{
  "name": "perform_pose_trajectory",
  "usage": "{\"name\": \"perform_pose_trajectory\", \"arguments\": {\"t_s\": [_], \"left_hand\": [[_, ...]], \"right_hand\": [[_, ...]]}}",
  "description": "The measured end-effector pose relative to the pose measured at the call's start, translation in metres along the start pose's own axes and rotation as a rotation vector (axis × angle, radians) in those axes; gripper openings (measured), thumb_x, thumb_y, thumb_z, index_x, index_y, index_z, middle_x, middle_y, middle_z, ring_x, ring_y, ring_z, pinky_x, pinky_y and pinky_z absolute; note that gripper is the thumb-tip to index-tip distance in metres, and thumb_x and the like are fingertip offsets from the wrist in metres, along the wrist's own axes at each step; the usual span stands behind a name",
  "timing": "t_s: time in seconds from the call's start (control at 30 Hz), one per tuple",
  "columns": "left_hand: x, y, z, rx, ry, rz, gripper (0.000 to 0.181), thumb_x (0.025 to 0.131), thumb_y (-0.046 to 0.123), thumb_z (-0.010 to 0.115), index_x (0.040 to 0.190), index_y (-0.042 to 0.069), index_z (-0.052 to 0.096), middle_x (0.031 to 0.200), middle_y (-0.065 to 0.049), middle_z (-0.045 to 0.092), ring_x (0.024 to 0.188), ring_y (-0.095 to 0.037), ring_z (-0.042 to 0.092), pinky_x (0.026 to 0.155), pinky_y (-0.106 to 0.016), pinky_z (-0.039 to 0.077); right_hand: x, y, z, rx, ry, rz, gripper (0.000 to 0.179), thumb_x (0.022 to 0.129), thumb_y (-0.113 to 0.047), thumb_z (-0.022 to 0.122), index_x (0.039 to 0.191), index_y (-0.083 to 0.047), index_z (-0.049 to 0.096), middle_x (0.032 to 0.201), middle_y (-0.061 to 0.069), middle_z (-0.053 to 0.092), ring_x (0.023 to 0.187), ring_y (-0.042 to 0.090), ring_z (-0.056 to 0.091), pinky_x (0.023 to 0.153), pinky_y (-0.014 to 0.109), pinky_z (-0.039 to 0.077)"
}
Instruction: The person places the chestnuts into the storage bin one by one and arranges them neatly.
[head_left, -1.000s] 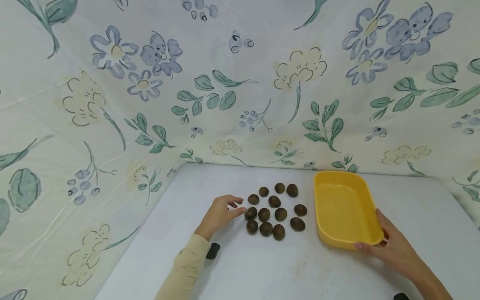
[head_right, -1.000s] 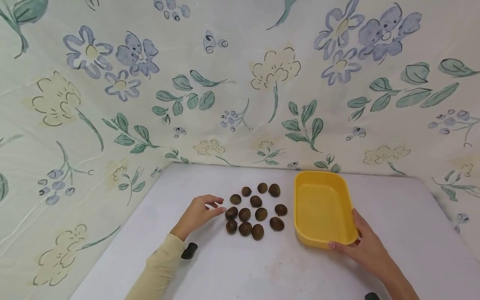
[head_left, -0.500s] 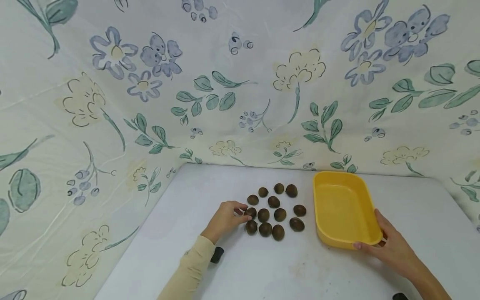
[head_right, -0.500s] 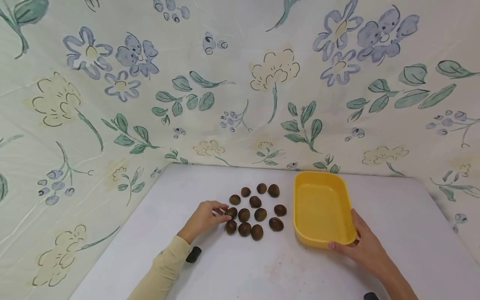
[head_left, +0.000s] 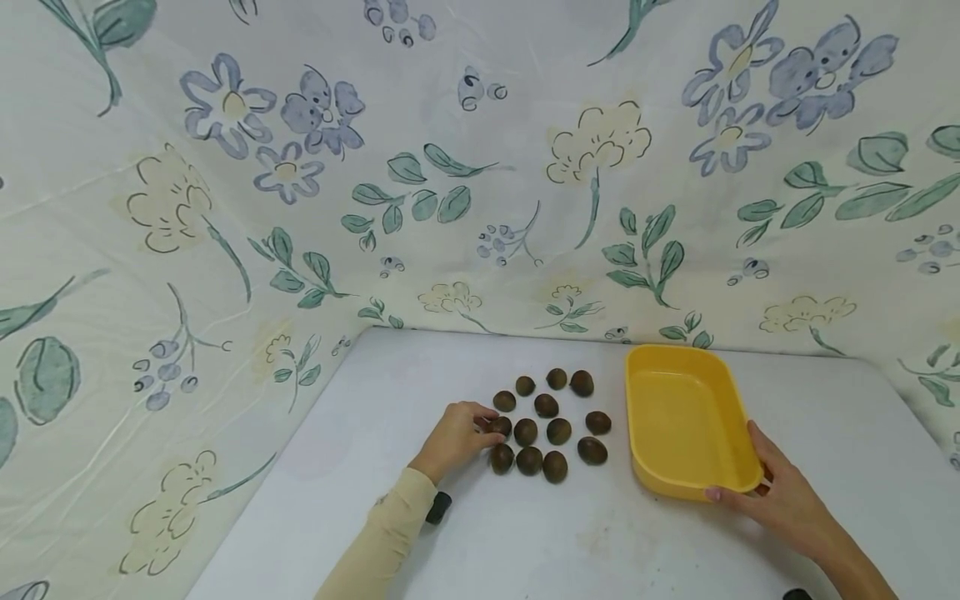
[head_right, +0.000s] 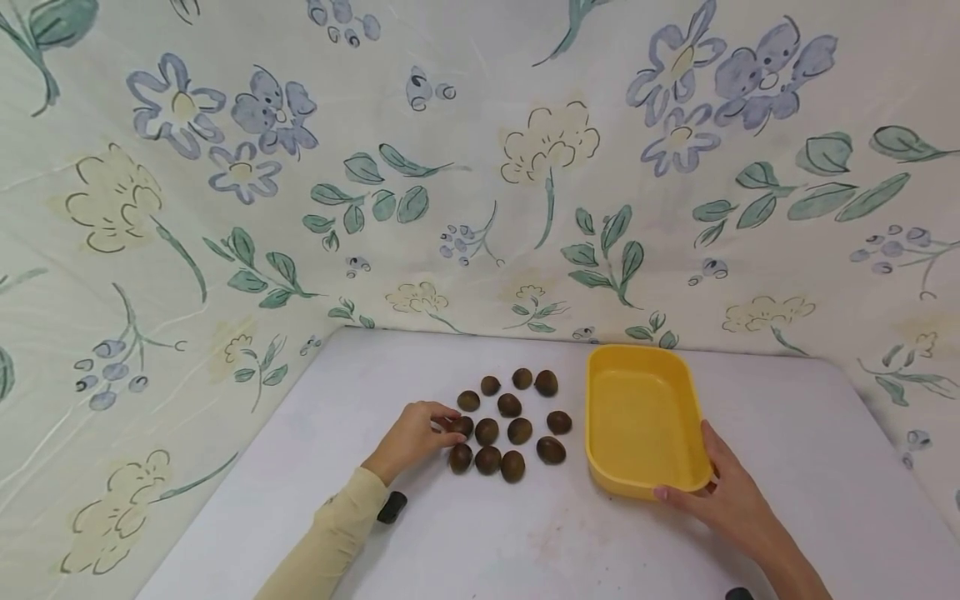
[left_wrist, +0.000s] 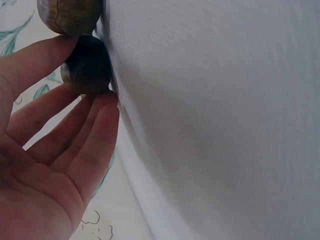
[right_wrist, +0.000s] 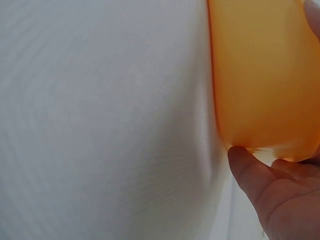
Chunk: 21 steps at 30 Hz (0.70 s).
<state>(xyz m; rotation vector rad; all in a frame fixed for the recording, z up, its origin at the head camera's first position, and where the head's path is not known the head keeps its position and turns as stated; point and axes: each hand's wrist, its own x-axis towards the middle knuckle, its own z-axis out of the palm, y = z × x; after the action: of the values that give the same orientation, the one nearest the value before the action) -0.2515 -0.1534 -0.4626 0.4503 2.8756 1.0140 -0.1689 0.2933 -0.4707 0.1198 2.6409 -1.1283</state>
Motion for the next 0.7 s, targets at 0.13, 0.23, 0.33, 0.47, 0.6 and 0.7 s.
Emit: {"name": "perform_pose_trajectory", "arguments": {"t_s": [0.13,0.23,0.33,0.47,0.6,0.7], "left_hand": [[0.001,0.001,0.000,0.021,0.001,0.012,0.032,0.086,0.014,0.084,0.112,-0.002,0.077,0.106,-0.012,0.078,0.097,-0.022,0.073,0.088,-0.040,0.060],[0.002,0.002,0.000,0.028,0.000,0.010,0.031,0.085,0.013,0.084,0.112,-0.002,0.077,0.105,-0.012,0.078,0.099,-0.023,0.072,0.091,-0.041,0.060],[0.003,0.003,0.000,0.022,-0.001,0.000,0.031,0.085,0.013,0.084,0.111,-0.003,0.077,0.104,-0.012,0.078,0.100,-0.023,0.071,0.093,-0.042,0.059],[0.003,0.004,-0.002,0.019,0.002,-0.003,0.030,0.085,0.013,0.083,0.109,-0.003,0.077,0.103,-0.012,0.078,0.096,-0.021,0.071,0.089,-0.040,0.060],[0.001,0.005,-0.006,-0.013,0.010,0.006,0.028,0.085,0.013,0.082,0.109,-0.001,0.078,0.103,-0.011,0.078,0.095,-0.019,0.072,0.085,-0.035,0.061],[0.001,0.007,-0.010,-0.083,0.031,0.030,0.027,0.086,0.011,0.081,0.110,-0.001,0.078,0.107,-0.012,0.078,0.098,-0.022,0.073,0.086,-0.032,0.062]], "right_hand": [[-0.001,0.000,0.001,-0.008,0.011,-0.014,0.132,0.087,-0.057,0.078,0.160,-0.003,-0.017,0.168,0.034,-0.002,0.148,0.059,0.024,0.114,0.060,0.034],[-0.002,0.000,0.001,-0.012,0.019,-0.019,0.132,0.086,-0.057,0.078,0.160,-0.002,-0.017,0.168,0.034,-0.002,0.148,0.059,0.024,0.113,0.059,0.035],[-0.001,-0.001,0.000,0.001,0.014,-0.011,0.133,0.086,-0.058,0.078,0.160,-0.003,-0.018,0.168,0.034,-0.004,0.148,0.059,0.022,0.114,0.061,0.034],[-0.001,-0.001,0.001,0.001,0.007,-0.002,0.133,0.086,-0.060,0.077,0.160,-0.004,-0.019,0.168,0.034,-0.003,0.148,0.059,0.023,0.115,0.063,0.035],[-0.001,-0.001,0.002,-0.002,0.004,-0.001,0.133,0.086,-0.061,0.076,0.160,-0.004,-0.018,0.169,0.034,-0.003,0.148,0.058,0.023,0.115,0.063,0.035],[-0.001,-0.001,0.002,0.002,0.006,-0.001,0.133,0.086,-0.060,0.076,0.160,-0.004,-0.019,0.169,0.033,-0.004,0.148,0.058,0.023,0.115,0.063,0.035]]}}
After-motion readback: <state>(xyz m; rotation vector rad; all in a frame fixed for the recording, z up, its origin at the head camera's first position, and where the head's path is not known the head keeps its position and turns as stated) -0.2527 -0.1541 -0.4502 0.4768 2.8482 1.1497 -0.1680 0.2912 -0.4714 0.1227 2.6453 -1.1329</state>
